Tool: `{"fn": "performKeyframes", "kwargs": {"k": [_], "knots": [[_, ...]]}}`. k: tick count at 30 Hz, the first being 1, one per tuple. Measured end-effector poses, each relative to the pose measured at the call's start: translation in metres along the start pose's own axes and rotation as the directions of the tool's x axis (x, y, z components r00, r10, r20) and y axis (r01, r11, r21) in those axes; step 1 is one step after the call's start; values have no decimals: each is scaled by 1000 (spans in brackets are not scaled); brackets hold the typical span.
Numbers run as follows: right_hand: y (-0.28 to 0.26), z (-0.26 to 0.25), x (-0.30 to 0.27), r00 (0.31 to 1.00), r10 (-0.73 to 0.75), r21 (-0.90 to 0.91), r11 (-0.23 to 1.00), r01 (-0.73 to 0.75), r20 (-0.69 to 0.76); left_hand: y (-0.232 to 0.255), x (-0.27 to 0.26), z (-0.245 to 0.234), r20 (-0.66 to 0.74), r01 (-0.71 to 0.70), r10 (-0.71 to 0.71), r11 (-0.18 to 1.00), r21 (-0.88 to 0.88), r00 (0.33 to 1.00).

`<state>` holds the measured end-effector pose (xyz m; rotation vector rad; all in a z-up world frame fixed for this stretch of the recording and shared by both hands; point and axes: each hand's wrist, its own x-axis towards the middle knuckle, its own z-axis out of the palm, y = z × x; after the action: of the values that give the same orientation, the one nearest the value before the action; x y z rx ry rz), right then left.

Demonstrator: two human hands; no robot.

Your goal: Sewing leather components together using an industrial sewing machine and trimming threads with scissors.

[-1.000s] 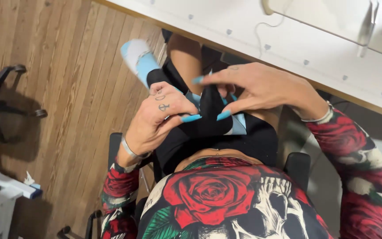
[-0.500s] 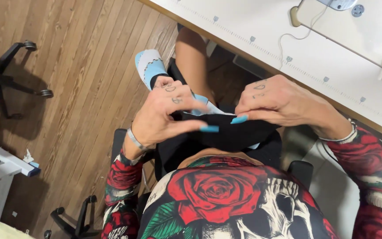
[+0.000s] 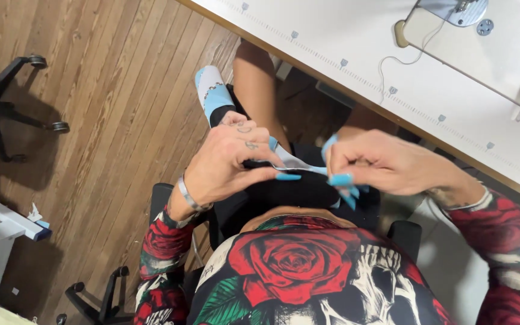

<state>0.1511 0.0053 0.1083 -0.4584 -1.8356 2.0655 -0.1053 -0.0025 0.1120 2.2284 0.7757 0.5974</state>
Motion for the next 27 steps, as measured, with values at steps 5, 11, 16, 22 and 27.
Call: {"fn": "performKeyframes", "kwargs": {"k": [5,11,16,22,27], "knots": [[20,-46,-57,863,-185,-807,-305,-506,-471,5,-25,-20,-63,70,-63,989,129,996],[-40,-34,23,869,-423,-870,-290,-399,-258,15,-24,-44,-293,142,-149,989,-45,944],[-8,-24,67,443,-741,-862,461,-212,-505,15,-40,-79,-632,421,-320,907,11,706],[41,46,99,345,-712,-767,640,-40,-612,39,-38,-138,-863,406,-55,896,179,503],[17,69,154,624,-588,-657,738,155,-514,58,-42,-151,-822,335,110,876,346,559]]}}
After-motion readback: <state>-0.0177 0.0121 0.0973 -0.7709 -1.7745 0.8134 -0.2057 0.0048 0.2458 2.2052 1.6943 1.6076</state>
